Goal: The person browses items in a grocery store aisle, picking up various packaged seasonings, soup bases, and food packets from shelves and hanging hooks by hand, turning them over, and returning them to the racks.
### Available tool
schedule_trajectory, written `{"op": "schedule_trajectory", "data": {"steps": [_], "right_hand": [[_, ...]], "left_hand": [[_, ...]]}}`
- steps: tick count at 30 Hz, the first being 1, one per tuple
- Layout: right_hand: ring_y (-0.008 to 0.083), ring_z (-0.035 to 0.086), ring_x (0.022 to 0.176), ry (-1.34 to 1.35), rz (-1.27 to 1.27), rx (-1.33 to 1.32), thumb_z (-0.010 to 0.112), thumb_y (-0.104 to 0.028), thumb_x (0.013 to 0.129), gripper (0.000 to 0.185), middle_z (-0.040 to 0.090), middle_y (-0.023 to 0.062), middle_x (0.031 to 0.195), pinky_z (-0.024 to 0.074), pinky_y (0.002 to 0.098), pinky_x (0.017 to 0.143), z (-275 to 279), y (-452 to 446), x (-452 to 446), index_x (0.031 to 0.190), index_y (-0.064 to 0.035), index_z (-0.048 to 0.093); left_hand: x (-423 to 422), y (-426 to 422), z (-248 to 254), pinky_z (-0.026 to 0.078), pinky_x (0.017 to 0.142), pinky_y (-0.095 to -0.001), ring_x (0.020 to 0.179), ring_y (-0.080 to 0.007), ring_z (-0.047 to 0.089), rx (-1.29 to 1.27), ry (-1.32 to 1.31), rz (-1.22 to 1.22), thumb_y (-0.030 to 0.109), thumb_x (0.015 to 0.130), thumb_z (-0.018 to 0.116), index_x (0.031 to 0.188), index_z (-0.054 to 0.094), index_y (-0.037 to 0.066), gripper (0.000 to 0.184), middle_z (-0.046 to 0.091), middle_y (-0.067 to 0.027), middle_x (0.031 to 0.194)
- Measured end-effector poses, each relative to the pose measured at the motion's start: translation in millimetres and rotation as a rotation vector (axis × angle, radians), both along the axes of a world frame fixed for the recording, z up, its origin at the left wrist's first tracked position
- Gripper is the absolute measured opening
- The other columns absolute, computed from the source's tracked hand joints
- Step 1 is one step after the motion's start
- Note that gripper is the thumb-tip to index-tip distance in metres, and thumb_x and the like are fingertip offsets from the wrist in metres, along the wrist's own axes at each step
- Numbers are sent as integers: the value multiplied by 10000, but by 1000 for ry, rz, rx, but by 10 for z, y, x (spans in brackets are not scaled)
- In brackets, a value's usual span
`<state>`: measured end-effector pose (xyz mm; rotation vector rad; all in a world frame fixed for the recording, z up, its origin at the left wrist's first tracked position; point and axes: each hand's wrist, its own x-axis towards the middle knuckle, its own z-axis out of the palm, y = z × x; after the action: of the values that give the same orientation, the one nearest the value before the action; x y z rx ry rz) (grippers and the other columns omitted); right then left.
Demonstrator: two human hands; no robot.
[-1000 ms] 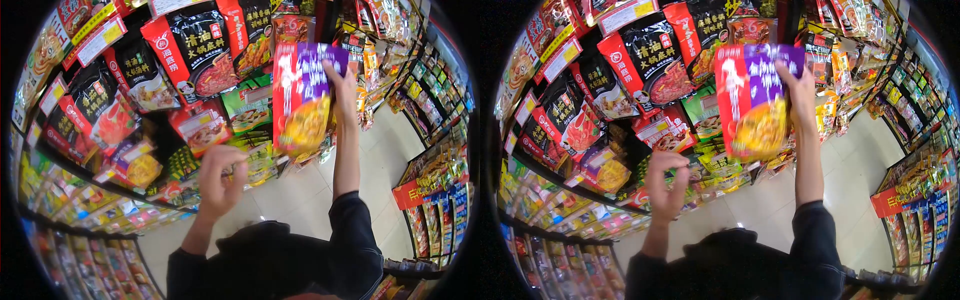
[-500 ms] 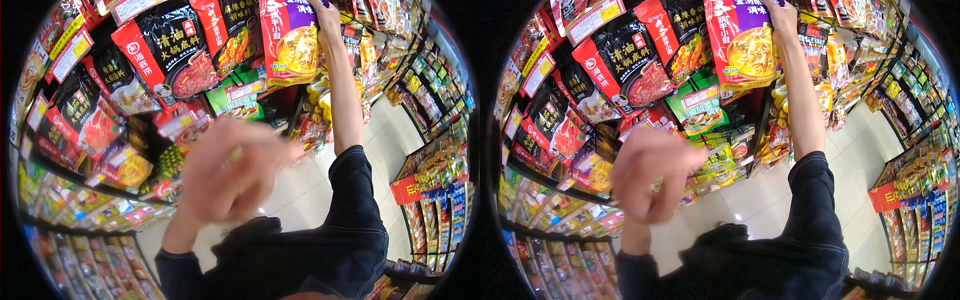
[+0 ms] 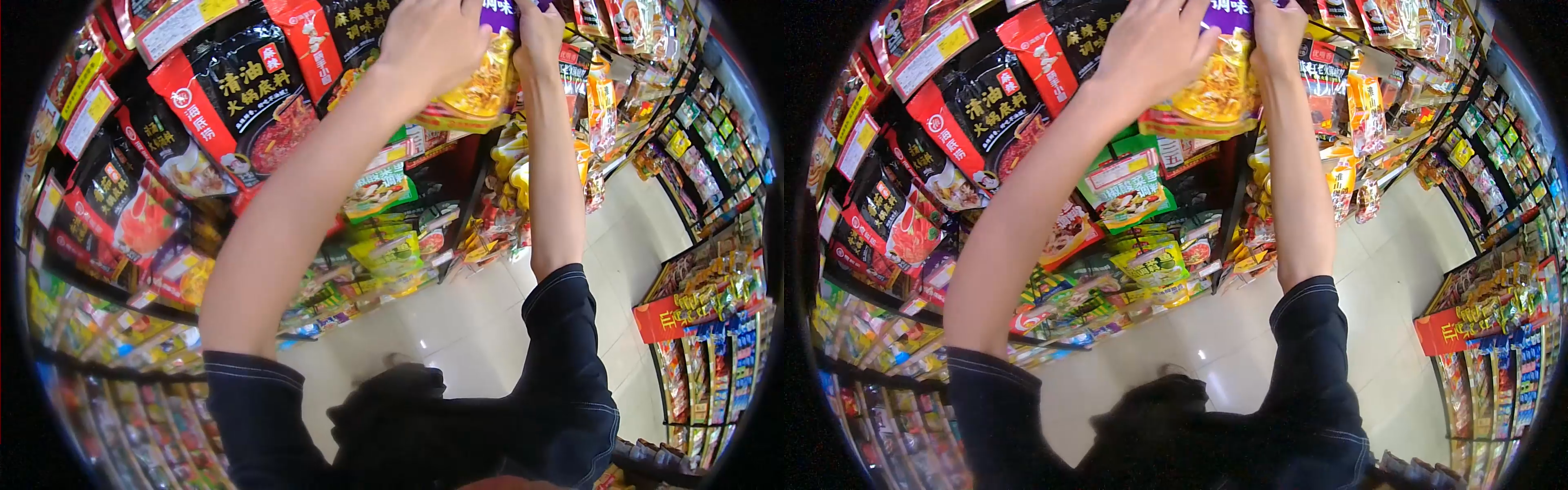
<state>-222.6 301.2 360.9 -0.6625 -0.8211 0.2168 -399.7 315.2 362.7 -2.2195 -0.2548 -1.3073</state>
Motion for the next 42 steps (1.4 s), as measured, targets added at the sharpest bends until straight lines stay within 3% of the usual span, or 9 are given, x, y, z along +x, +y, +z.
{"op": "schedule_trajectory", "data": {"steps": [5, 13, 26, 29, 33, 35, 38, 40, 42], "right_hand": [[77, 572, 659, -74, -93, -99, 749, -222, 951, 189, 679, -10, 811, 455, 260, 597, 48, 183, 35, 958, -36, 715], [65, 575, 693, -225, -149, -57, 736, -235, 964, 215, 691, -13, 827, 467, 260, 627, 14, 190, 73, 990, -21, 732], [80, 603, 708, -254, -216, -61, 690, -167, 983, 200, 721, 27, 842, 489, 265, 647, 7, 116, -51, 1045, 18, 733], [72, 610, 729, -289, -297, -119, 690, -171, 981, 196, 727, 37, 840, 498, 274, 665, -17, 213, -11, 1030, 14, 733], [475, 673, 896, -513, -697, -227, 652, -287, 981, 367, 691, 300, 968, 519, 488, 803, -64, 487, -27, 1195, 11, 634], [486, 669, 926, -478, -687, -301, 636, -275, 989, 385, 692, 306, 990, 517, 510, 818, -19, 516, -102, 1244, 9, 585], [510, 663, 988, -547, -708, -263, 621, -255, 989, 438, 682, 338, 1031, 521, 538, 859, -140, 635, -51, 1301, 30, 504], [493, 673, 982, -544, -729, -262, 663, -247, 967, 471, 693, 303, 1010, 526, 498, 893, -206, 496, -106, 1301, 35, 489], [324, 698, 908, -689, -737, -131, 706, -178, 949, 393, 714, 170, 966, 543, 385, 866, -254, -117, -361, 1249, 17, 544]], "left_hand": [[134, 162, 96, 328, 1162, -478, 1297, -329, 521, 75, -44, 76, 297, 935, 577, 1398, 513, -53, 584, 568, -206, 1392], [112, 67, 116, 441, 977, -452, 1199, -273, 550, 71, -4, 229, 269, 885, 607, 1362, 561, -1, 550, 587, -134, 1323], [102, 163, 36, 419, 1011, -515, 1291, -264, 509, 126, 9, 260, 296, 901, 615, 1376, 561, -1, 563, 540, -133, 1443], [164, 282, -19, 379, 1075, -504, 1342, -293, 493, 40, 24, 263, 323, 914, 601, 1417, 523, -26, 618, 516, -185, 1478], [280, 563, -218, 262, 1193, -508, 1441, -331, 400, 6, 77, 428, 388, 937, 577, 1489, 447, -29, 704, 420, -222, 1565], [330, 693, -281, 171, 1248, -516, 1505, -349, 307, -35, 120, 492, 359, 987, 485, 1529, 394, -25, 671, 358, -220, 1608], [460, 736, -327, 159, 1250, -520, 1524, -361, 272, -12, 129, 656, 280, 1020, 375, 1540, 373, -30, 606, 340, -226, 1619], [425, 663, -359, 132, 1253, -529, 1525, -379, 263, -86, 100, 579, 240, 1017, 344, 1526, 372, -66, 595, 352, -247, 1606], [204, 288, -366, 133, 1256, -520, 1526, -405, 245, -154, 89, 483, 231, 1004, 370, 1517, 366, -88, 604, 368, -254, 1592]]}}
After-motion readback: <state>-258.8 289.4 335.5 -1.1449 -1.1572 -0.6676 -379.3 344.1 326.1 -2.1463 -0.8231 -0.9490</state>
